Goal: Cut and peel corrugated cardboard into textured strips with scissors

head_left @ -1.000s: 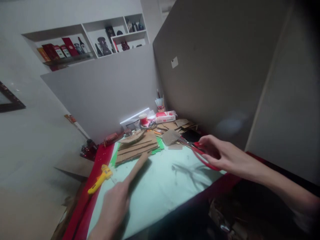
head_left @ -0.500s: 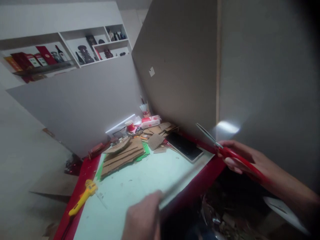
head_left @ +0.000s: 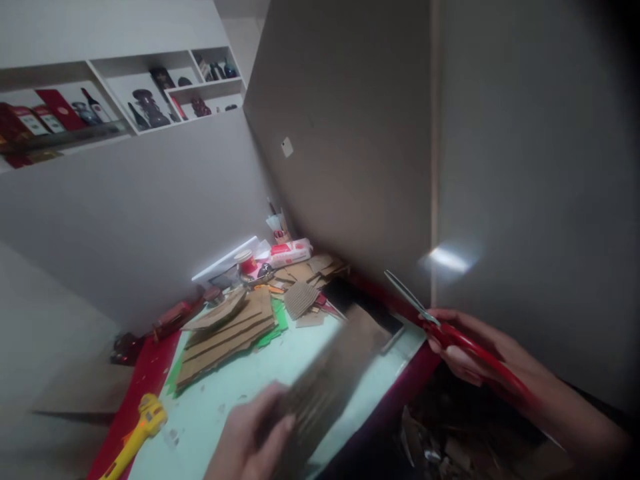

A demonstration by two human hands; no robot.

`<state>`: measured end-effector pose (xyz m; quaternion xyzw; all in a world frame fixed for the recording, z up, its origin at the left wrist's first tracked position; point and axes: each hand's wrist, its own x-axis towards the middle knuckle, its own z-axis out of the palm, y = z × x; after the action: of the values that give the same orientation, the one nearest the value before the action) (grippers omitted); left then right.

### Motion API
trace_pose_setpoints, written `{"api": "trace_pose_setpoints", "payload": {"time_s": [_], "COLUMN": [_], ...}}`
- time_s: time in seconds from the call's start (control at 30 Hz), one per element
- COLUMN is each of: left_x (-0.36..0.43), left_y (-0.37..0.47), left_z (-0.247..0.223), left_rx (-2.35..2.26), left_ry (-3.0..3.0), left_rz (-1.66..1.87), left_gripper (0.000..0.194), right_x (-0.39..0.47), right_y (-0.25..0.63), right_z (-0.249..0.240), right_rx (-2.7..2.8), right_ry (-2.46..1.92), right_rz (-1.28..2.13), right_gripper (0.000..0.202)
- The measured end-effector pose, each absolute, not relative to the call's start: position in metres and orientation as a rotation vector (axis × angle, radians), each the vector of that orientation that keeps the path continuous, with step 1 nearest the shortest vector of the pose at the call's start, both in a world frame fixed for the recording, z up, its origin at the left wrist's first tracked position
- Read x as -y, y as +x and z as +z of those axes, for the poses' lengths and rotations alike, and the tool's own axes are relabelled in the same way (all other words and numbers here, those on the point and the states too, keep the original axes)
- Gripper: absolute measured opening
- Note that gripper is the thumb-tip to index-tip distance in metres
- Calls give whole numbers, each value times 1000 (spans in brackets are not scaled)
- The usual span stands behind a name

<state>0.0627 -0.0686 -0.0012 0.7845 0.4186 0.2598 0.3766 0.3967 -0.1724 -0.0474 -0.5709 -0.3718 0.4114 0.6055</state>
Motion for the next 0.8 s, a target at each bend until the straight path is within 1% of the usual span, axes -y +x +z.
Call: {"api": "trace_pose_setpoints", "payload": {"time_s": [0.03,0.1,0.17,0.2,0.37,0.5,0.6,0.73,0.8], "left_x": [65,57,52,51,53,47,38,27,21], "left_y": [63,66,69,71,67,57,45,25,16], "left_z": [1,2,2,2,6,8,8,7,4], "left_rx": [-1058,-926,-855,-833,-728,-661,-735,-891,-941], "left_ry": [1773,1325,1131,1087,981,979,1043,1128,1077], "left_rz": [739,808,862,887,963,997,1077,1229,1296], "left_gripper": [21,36,47,48,38,36,36,37,31], "right_x": [168,155,139,130,83,54,34,3,-12], "right_y": [392,379,360,351,305,269,247,228,223], "right_z": [-48,-51,-54,-54,-40,-17,-9,-5,-2], "right_rx": [862,901,969,992,1065,1128,1185,1202,1195], "right_ry": [-1280,-1263,-1233,-1206,-1071,-1048,-1018,-929,-878], "right_rz": [1031,1058,1071,1082,1135,1148,1176,1275,1288], "right_gripper": [42,48,56,60,66,63,57,56,49]}}
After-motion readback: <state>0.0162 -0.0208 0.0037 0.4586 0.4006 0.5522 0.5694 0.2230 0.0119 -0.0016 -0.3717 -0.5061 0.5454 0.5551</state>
